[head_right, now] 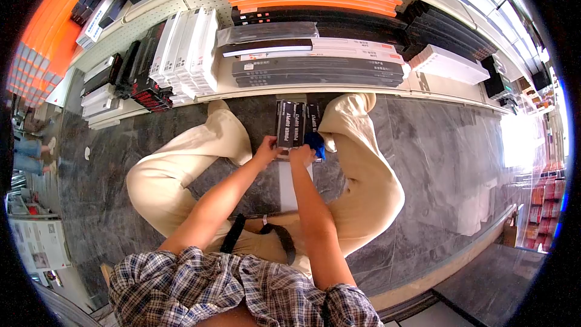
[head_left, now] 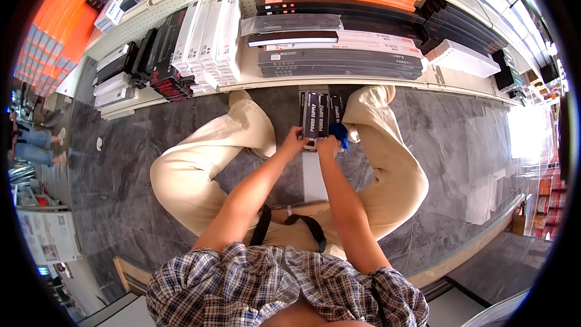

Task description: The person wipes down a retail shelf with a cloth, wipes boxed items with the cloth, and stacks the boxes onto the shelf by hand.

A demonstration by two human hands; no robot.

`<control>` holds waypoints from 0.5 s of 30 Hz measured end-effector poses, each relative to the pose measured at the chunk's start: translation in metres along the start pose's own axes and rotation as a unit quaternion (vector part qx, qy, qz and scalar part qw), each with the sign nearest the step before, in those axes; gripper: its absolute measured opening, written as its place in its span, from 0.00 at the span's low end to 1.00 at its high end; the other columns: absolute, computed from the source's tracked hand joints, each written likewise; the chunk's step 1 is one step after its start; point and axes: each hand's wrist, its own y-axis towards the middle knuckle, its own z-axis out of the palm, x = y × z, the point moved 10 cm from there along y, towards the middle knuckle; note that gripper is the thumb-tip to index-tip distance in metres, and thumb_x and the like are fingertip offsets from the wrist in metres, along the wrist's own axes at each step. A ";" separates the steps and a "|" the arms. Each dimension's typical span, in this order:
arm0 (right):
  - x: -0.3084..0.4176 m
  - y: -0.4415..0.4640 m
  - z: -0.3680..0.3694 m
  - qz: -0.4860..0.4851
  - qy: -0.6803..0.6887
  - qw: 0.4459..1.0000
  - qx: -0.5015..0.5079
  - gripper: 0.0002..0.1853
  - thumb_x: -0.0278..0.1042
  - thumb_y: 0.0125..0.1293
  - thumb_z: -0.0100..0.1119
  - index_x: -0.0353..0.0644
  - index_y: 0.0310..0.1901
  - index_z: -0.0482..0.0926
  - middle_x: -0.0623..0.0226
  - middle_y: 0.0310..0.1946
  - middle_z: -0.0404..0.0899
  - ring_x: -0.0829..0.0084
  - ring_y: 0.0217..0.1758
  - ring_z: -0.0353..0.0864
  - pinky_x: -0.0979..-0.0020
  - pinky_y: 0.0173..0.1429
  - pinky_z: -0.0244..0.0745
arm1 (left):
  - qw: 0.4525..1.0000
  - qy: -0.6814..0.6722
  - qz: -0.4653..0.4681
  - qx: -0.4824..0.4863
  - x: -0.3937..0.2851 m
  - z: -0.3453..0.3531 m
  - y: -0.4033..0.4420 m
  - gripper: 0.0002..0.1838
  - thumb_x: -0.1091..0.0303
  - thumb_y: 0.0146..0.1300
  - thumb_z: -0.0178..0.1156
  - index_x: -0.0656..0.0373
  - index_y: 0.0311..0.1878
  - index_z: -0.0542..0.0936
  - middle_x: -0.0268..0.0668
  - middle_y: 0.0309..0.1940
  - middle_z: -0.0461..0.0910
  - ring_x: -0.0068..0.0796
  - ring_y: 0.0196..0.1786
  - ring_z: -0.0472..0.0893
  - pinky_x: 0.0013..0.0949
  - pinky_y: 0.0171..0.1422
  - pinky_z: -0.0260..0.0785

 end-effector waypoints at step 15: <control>0.030 -0.015 -0.023 -0.131 0.168 0.972 -0.101 0.20 0.27 0.49 0.55 0.35 0.47 0.75 0.48 0.40 0.76 0.49 0.50 0.71 0.56 0.57 0.62 | 0.967 0.248 -0.014 -0.062 -0.027 0.025 -0.021 0.29 0.60 0.53 0.62 0.58 0.57 0.65 0.47 0.47 0.76 0.50 0.50 0.75 0.47 0.48 0.69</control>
